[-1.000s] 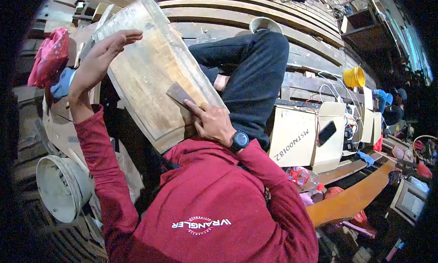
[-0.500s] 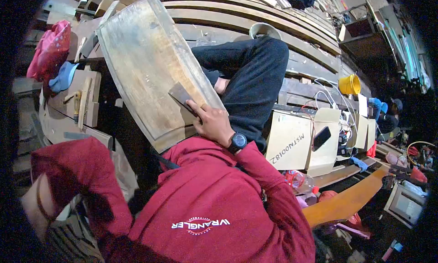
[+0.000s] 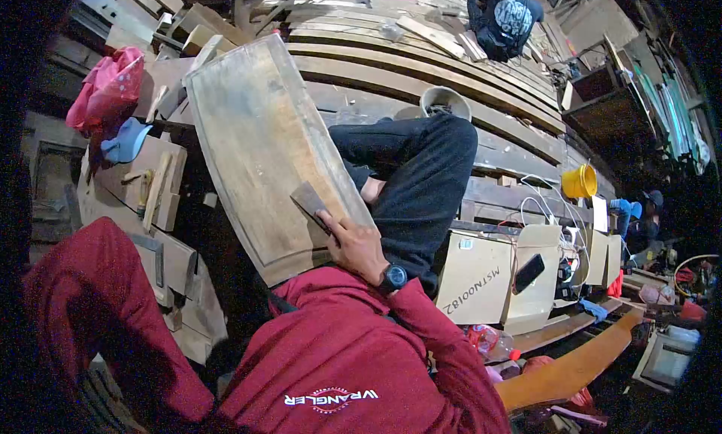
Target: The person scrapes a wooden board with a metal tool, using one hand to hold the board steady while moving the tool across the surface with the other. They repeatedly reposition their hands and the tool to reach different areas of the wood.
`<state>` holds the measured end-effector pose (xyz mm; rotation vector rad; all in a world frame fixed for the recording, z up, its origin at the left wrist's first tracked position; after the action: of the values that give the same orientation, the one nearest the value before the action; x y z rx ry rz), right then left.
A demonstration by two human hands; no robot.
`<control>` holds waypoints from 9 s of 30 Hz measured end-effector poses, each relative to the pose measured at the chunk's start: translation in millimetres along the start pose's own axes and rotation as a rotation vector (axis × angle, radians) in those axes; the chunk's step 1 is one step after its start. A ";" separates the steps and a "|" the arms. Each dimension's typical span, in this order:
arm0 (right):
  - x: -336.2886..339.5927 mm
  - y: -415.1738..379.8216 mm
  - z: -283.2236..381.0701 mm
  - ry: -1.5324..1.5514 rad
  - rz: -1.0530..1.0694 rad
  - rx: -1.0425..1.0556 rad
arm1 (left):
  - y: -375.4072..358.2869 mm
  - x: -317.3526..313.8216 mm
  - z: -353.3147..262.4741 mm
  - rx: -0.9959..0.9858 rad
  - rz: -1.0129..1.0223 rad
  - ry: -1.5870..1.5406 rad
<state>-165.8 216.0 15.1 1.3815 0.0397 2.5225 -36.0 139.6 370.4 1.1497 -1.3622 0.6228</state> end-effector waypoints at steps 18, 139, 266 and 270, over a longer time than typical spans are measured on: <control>2.2 18.6 19.0 -0.005 0.075 -0.096 | -1.1 1.2 0.6 0.036 -0.133 -0.068; -18.5 73.3 32.7 -0.111 0.051 -0.134 | -189.8 -266.2 281.3 1.616 -0.492 0.430; -6.4 12.3 37.8 -0.085 0.113 -0.146 | -199.3 -272.0 280.4 1.565 -0.615 0.390; -10.1 29.3 34.2 -0.071 0.065 -0.163 | -198.5 -270.5 277.6 1.570 -0.577 0.426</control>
<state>-138.5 181.8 29.8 1.4257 -0.2228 2.4636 -23.7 -110.1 13.9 2.2825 0.1109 1.4424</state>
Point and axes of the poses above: each hand's wrist, its own y-axis towards the middle knuckle, its own x-axis out of the back of the hand, z = x × y, the point moved 6 cm from there along y, towards the middle knuckle, and after that the axes turned 4 degrees about -x, right-handed, at the moved point
